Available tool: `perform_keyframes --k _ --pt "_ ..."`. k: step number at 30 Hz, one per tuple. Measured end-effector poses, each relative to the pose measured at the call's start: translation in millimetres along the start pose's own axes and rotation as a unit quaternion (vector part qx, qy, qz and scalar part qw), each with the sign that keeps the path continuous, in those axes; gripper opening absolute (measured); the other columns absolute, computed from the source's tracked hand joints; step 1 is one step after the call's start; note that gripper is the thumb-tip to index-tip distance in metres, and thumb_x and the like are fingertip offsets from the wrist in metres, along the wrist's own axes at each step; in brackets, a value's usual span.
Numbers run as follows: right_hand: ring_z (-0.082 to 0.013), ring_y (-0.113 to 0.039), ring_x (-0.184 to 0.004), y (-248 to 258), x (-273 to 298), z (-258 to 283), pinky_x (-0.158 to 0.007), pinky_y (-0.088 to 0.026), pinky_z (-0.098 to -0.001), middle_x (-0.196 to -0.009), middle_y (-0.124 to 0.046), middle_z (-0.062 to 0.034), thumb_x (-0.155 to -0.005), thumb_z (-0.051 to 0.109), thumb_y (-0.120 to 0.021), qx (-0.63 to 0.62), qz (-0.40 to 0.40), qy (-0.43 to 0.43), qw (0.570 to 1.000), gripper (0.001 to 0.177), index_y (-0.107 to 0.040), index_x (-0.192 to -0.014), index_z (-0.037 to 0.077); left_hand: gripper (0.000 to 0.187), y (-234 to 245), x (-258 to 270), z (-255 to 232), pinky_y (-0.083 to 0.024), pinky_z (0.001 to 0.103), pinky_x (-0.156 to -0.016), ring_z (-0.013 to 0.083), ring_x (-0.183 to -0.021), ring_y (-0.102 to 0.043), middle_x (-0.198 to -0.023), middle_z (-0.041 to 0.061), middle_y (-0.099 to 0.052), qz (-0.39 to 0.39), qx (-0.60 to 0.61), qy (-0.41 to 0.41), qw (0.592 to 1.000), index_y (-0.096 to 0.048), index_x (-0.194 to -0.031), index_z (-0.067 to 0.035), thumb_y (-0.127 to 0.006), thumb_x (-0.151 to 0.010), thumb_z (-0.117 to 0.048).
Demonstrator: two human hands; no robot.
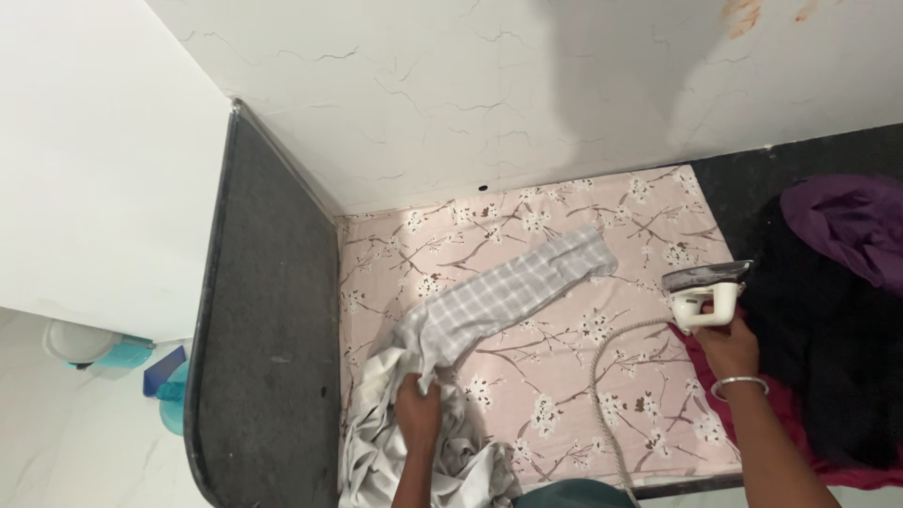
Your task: The person irons a checkered shirt on a floral-patterned ironing board. They repeatedly smooth the fabric, use an electric iron to press the shirt, and reposition the garment to iron different sections.
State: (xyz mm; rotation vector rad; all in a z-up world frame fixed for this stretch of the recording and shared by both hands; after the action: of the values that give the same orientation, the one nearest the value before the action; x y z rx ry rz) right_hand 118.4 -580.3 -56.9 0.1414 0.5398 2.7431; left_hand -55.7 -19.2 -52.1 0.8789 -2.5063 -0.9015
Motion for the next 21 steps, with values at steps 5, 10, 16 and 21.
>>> perform_keyframes --k 5,10,16,21 --pt "-0.0156 -0.067 -0.094 0 2 -15 -0.070 -0.055 -0.0283 -0.113 -0.070 -0.0053 -0.086 0.000 -0.074 -0.069 0.018 -0.062 0.996 0.048 -0.063 -0.133 0.002 0.037 -7 -4 -26 -0.049 0.037 -0.068 0.0235 -0.071 -0.058 -0.080 0.014 -0.065 -0.004 0.149 0.028 0.988 -0.067 -0.108 0.003 -0.075 -0.084 -0.024" --pt "-0.0184 -0.067 -0.093 7 9 -25 -0.068 -0.060 -0.0320 -0.116 -0.064 -0.0037 -0.082 -0.005 -0.073 -0.043 -0.068 -0.073 0.994 0.054 -0.057 -0.132 0.003 0.028 -2 3 -77 -0.041 0.030 -0.060 0.0121 -0.066 -0.047 -0.073 0.004 -0.058 0.032 0.276 0.038 0.960 -0.070 -0.101 0.003 -0.076 -0.088 -0.021" --pt "-0.0175 -0.070 -0.088 -69 99 -1 -0.069 -0.058 -0.0317 -0.109 -0.069 -0.0091 -0.087 -0.001 -0.066 -0.119 0.111 -0.047 0.986 0.041 -0.061 -0.128 0.004 0.022 -7 16 -135 -0.046 0.025 -0.064 0.0090 -0.072 -0.053 -0.084 0.003 -0.063 0.057 0.436 0.037 0.898 -0.068 -0.107 0.002 -0.073 -0.093 -0.014" --pt "-0.0239 -0.059 -0.124 -155 188 83 -0.094 -0.057 -0.0373 -0.142 -0.056 -0.0084 -0.074 0.007 -0.084 -0.037 0.389 0.000 0.920 0.082 -0.041 -0.143 0.012 0.020 -32 35 -172 -0.057 0.034 -0.068 0.0199 -0.079 -0.068 -0.093 0.010 -0.068 0.174 0.635 0.191 0.728 -0.059 -0.108 -0.001 -0.066 -0.091 -0.007"
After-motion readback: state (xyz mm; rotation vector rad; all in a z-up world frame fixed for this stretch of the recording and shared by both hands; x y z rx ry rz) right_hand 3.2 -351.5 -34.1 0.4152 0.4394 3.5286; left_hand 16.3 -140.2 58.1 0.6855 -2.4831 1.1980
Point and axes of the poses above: each hand's wrist, its own x-axis away from the middle knuckle, its own y-axis out of the back of the hand, z = x × y, the point moved 6 cm from there along -x, towards the middle knuckle
